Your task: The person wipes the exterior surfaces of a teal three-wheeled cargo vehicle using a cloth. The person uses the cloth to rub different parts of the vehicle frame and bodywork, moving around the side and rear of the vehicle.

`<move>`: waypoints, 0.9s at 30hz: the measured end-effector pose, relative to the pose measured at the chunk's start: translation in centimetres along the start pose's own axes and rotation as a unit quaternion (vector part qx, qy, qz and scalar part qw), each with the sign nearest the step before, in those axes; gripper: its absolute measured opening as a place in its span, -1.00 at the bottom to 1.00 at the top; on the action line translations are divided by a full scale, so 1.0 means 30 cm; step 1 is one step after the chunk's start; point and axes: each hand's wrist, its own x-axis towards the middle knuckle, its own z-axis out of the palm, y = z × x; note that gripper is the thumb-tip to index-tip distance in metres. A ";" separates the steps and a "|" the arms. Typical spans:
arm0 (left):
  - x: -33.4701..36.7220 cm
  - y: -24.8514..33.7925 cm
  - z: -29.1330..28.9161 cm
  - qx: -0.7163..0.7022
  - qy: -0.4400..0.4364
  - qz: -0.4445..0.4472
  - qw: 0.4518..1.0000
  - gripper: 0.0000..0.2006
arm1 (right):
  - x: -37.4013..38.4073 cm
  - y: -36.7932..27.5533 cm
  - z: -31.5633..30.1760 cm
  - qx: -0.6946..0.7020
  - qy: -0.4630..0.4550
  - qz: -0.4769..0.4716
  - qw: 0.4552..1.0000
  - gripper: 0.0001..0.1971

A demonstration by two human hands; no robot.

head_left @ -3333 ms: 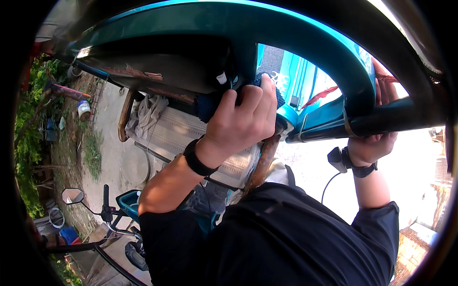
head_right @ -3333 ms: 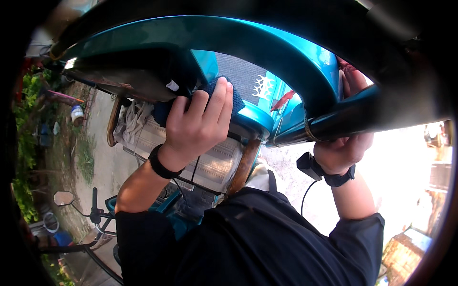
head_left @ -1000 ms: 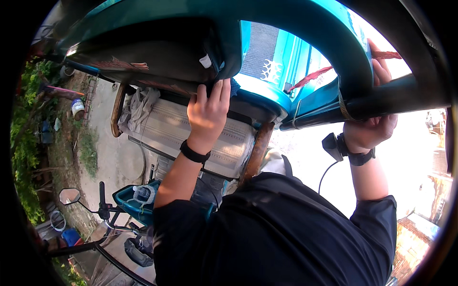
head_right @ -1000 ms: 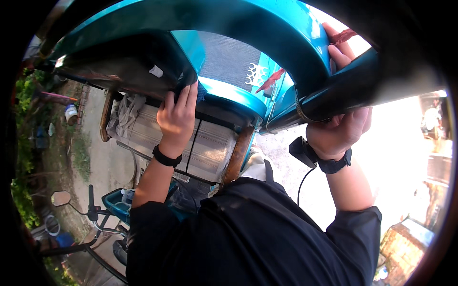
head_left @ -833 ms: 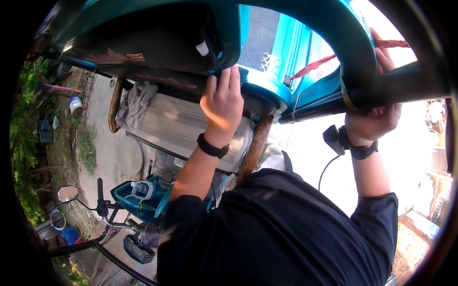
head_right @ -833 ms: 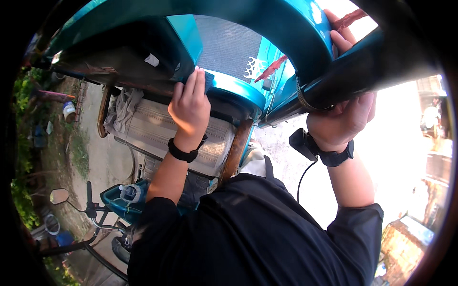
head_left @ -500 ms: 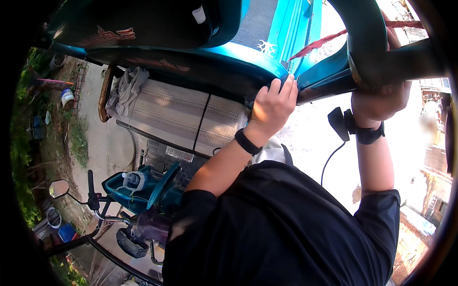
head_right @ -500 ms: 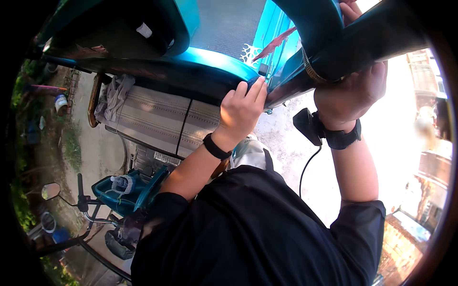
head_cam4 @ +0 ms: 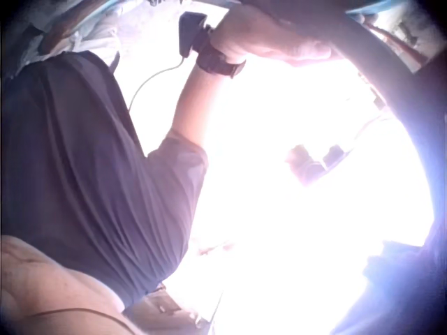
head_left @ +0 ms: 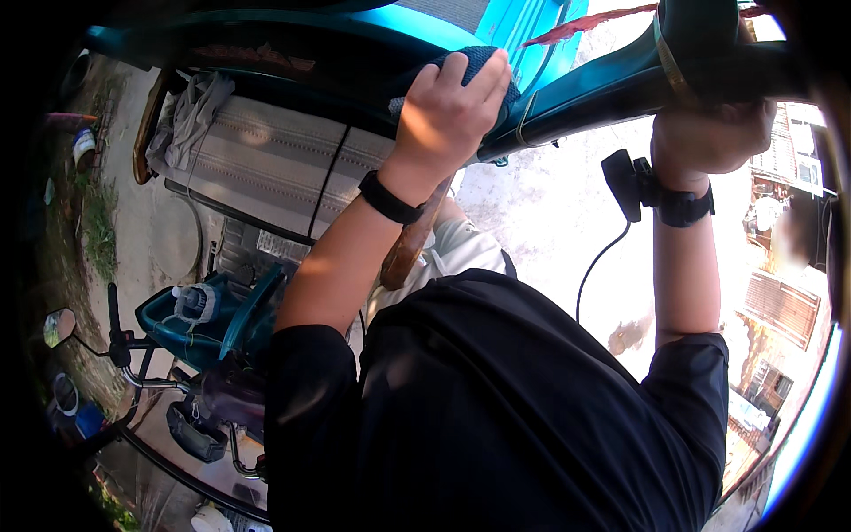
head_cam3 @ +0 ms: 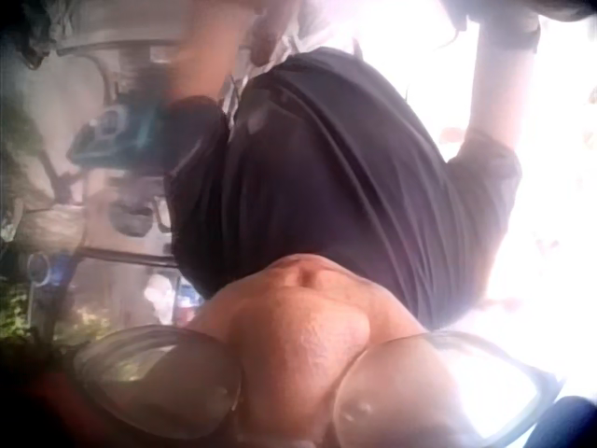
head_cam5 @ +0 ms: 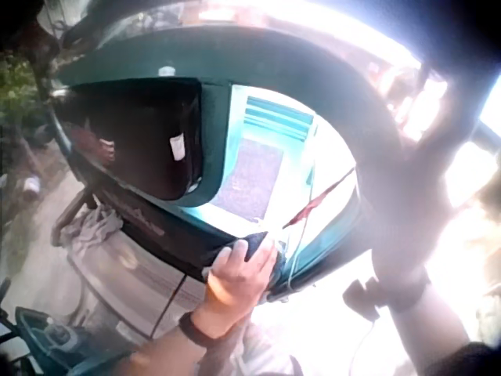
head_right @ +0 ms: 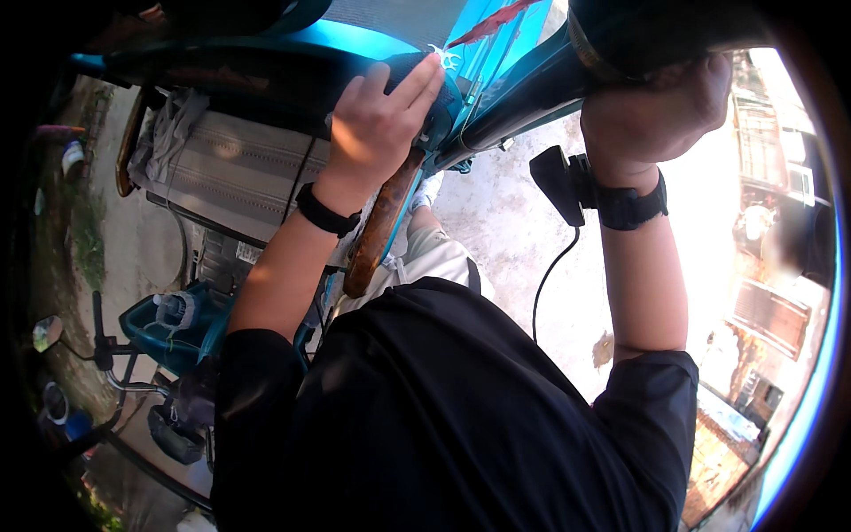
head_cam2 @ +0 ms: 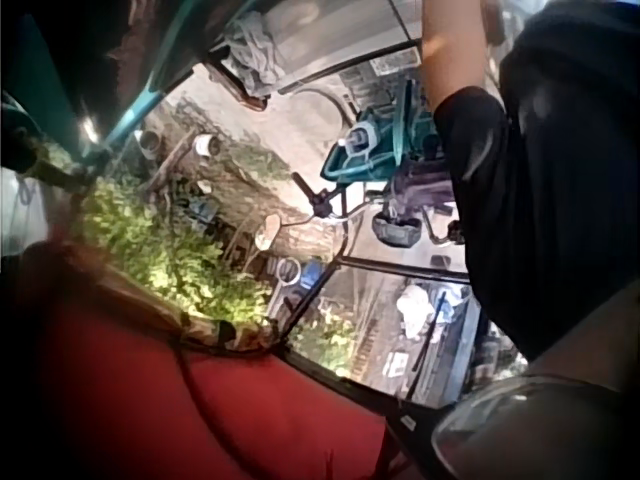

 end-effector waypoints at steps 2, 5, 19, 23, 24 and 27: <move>-0.009 0.114 0.029 0.006 -0.056 0.025 0.998 -0.66 | -0.003 -0.028 0.016 0.062 0.027 0.067 0.995 -0.68; -0.022 0.151 0.051 -0.001 -0.069 0.041 0.997 -0.73 | 0.008 -0.060 0.032 0.050 0.019 0.043 0.998 -0.69; -0.174 -0.037 -0.082 -0.210 0.008 -0.114 0.971 -0.49 | 0.005 -0.046 0.033 -0.036 -0.016 0.005 0.999 -0.55; -0.178 -0.072 0.019 -0.164 0.109 -0.296 0.935 -0.50 | 0.002 -0.046 0.037 -0.053 -0.015 -0.014 0.998 -0.54; -0.177 -0.076 0.035 -0.159 0.095 -0.316 0.930 -0.50 | 0.002 -0.046 0.035 -0.059 -0.015 -0.019 0.998 -0.54; -0.140 0.006 0.064 -0.140 0.107 -0.287 0.942 -0.53 | 0.000 -0.039 0.035 -0.081 -0.014 -0.033 0.996 -0.53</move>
